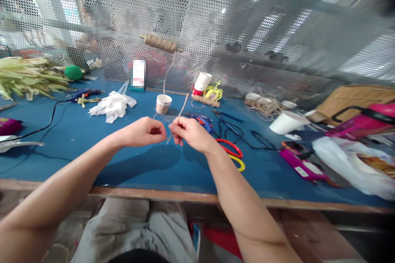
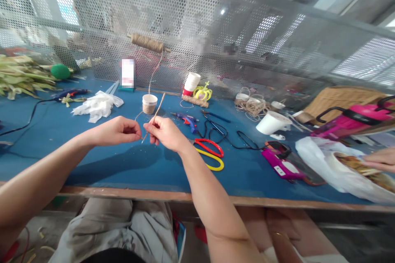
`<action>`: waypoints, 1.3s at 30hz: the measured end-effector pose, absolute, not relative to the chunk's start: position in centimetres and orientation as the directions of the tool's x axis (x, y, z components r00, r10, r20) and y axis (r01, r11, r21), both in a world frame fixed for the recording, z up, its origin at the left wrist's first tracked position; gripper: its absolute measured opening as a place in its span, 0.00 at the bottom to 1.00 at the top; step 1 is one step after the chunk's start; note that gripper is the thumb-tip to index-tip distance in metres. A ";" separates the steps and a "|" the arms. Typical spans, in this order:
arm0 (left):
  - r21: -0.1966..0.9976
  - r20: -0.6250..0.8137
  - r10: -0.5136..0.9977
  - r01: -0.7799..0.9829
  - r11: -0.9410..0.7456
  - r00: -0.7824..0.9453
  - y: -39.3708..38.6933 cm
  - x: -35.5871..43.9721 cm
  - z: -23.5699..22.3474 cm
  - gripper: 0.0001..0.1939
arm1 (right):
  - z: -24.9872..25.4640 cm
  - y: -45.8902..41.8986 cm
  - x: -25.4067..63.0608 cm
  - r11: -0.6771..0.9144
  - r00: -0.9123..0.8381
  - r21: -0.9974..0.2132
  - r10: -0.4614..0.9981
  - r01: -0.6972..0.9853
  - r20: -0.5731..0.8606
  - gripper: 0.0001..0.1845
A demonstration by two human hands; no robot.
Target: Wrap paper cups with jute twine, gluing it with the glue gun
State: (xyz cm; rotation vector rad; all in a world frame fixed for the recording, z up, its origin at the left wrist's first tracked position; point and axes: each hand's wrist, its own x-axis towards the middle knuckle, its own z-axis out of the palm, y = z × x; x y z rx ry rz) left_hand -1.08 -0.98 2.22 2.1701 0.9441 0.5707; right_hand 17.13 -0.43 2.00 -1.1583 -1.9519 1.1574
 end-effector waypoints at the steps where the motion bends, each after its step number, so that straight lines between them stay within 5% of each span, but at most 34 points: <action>1: 0.743 0.115 0.762 0.454 -0.491 0.637 -1.0 -1.0 2.1 0.07 | 2.0 -0.5 17.1 0.247 -0.450 -0.884 0.892 0.398 0.047 0.15; 8: 0.807 0.109 0.843 0.448 -0.384 0.527 -0.9 -0.3 1.2 0.14 | 1.7 -0.4 16.8 0.258 -0.450 -0.861 0.892 0.438 0.038 0.13; 20: 0.836 0.071 0.875 0.450 -0.314 0.478 -0.8 0.0 1.0 0.10 | 1.0 -0.2 16.8 0.290 -0.469 -0.843 0.882 0.453 0.051 0.17; 28: 0.896 0.044 0.878 0.371 -0.246 0.476 -0.5 -0.3 0.8 0.11 | 1.4 -0.3 16.9 0.224 -0.597 -0.945 0.801 0.238 0.040 0.14; 39: 0.790 0.082 0.835 0.476 -0.387 0.544 -0.6 -1.1 2.1 0.10 | 1.9 -0.4 17.1 0.259 -0.530 -0.893 0.847 0.367 0.029 0.10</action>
